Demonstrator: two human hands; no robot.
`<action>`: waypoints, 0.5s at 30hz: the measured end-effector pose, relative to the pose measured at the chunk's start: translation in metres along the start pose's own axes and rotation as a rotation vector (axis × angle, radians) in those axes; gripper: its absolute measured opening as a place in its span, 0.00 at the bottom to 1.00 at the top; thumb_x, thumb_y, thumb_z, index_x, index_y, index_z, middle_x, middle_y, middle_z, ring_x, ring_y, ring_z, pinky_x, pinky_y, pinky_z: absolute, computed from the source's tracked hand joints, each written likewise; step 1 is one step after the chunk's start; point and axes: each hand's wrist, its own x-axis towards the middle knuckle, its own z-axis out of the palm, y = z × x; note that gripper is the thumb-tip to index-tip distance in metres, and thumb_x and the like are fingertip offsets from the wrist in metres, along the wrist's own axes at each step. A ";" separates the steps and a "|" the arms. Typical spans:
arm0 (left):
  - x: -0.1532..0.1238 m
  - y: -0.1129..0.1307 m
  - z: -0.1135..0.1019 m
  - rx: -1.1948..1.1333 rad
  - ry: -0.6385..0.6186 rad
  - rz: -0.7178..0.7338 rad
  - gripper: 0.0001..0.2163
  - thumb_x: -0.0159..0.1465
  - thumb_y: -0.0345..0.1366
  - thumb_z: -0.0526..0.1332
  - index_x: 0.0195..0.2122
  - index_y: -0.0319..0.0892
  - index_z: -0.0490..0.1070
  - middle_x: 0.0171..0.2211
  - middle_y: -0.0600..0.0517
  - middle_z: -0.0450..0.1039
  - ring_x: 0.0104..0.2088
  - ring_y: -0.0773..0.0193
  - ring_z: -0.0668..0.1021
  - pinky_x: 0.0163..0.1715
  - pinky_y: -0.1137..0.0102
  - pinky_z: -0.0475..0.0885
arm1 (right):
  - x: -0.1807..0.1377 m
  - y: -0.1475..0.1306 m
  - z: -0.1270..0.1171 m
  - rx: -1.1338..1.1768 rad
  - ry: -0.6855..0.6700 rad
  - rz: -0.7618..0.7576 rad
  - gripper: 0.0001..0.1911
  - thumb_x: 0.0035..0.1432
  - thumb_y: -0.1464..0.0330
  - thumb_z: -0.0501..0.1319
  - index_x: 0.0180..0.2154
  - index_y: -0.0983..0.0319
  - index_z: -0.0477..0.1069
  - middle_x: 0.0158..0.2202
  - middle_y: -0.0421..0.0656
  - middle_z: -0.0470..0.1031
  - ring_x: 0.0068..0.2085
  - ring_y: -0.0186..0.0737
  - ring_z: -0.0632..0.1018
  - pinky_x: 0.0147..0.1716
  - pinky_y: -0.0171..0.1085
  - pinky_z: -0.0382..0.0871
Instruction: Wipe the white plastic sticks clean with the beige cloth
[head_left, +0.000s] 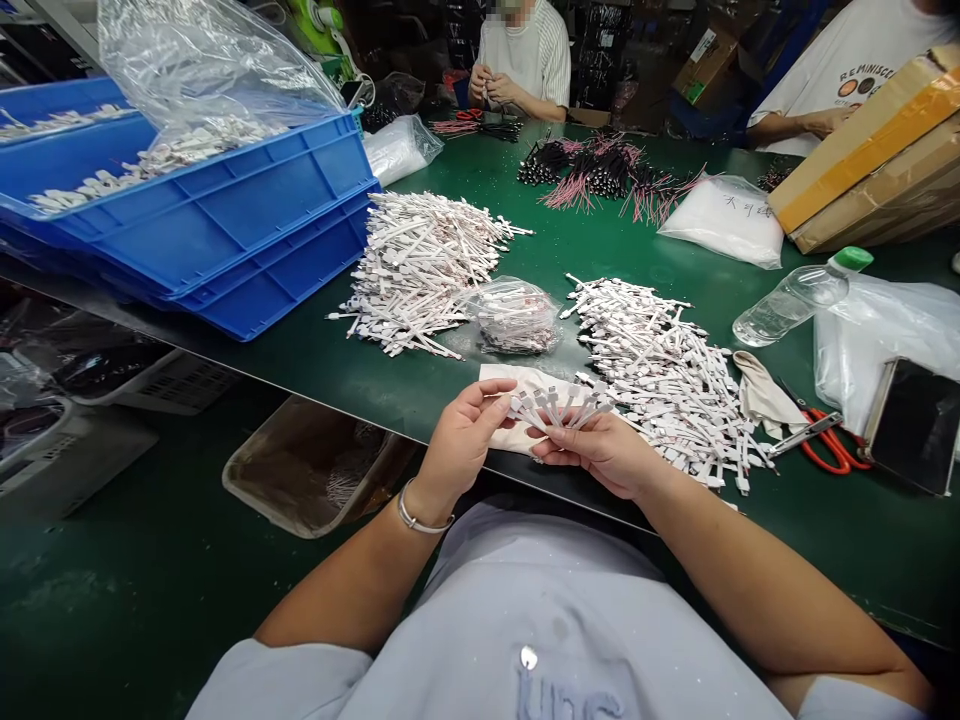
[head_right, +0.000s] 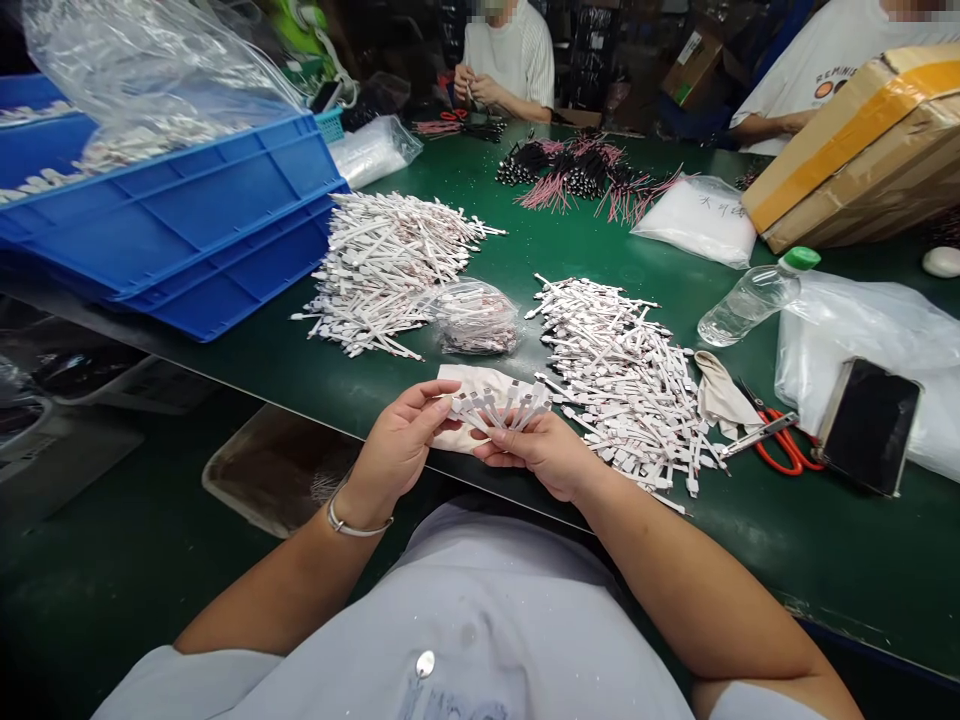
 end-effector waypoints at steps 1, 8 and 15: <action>0.000 0.000 0.000 -0.006 0.002 0.002 0.14 0.57 0.40 0.64 0.43 0.40 0.72 0.35 0.52 0.74 0.32 0.70 0.74 0.37 0.74 0.70 | 0.000 0.000 0.000 -0.008 0.000 -0.002 0.24 0.45 0.61 0.77 0.40 0.66 0.76 0.42 0.49 0.74 0.38 0.41 0.78 0.38 0.31 0.76; -0.001 -0.001 -0.002 -0.037 0.006 -0.002 0.13 0.58 0.40 0.64 0.42 0.40 0.73 0.33 0.53 0.74 0.31 0.71 0.74 0.36 0.75 0.70 | 0.000 0.000 0.000 -0.027 0.012 0.002 0.26 0.43 0.61 0.78 0.41 0.67 0.75 0.42 0.50 0.74 0.38 0.42 0.78 0.38 0.31 0.76; -0.001 -0.004 -0.005 0.229 0.007 0.163 0.17 0.63 0.40 0.57 0.52 0.39 0.67 0.43 0.45 0.75 0.42 0.61 0.77 0.44 0.66 0.72 | 0.001 -0.003 -0.002 0.056 0.015 0.087 0.22 0.44 0.66 0.77 0.40 0.70 0.75 0.40 0.51 0.74 0.36 0.40 0.78 0.37 0.29 0.76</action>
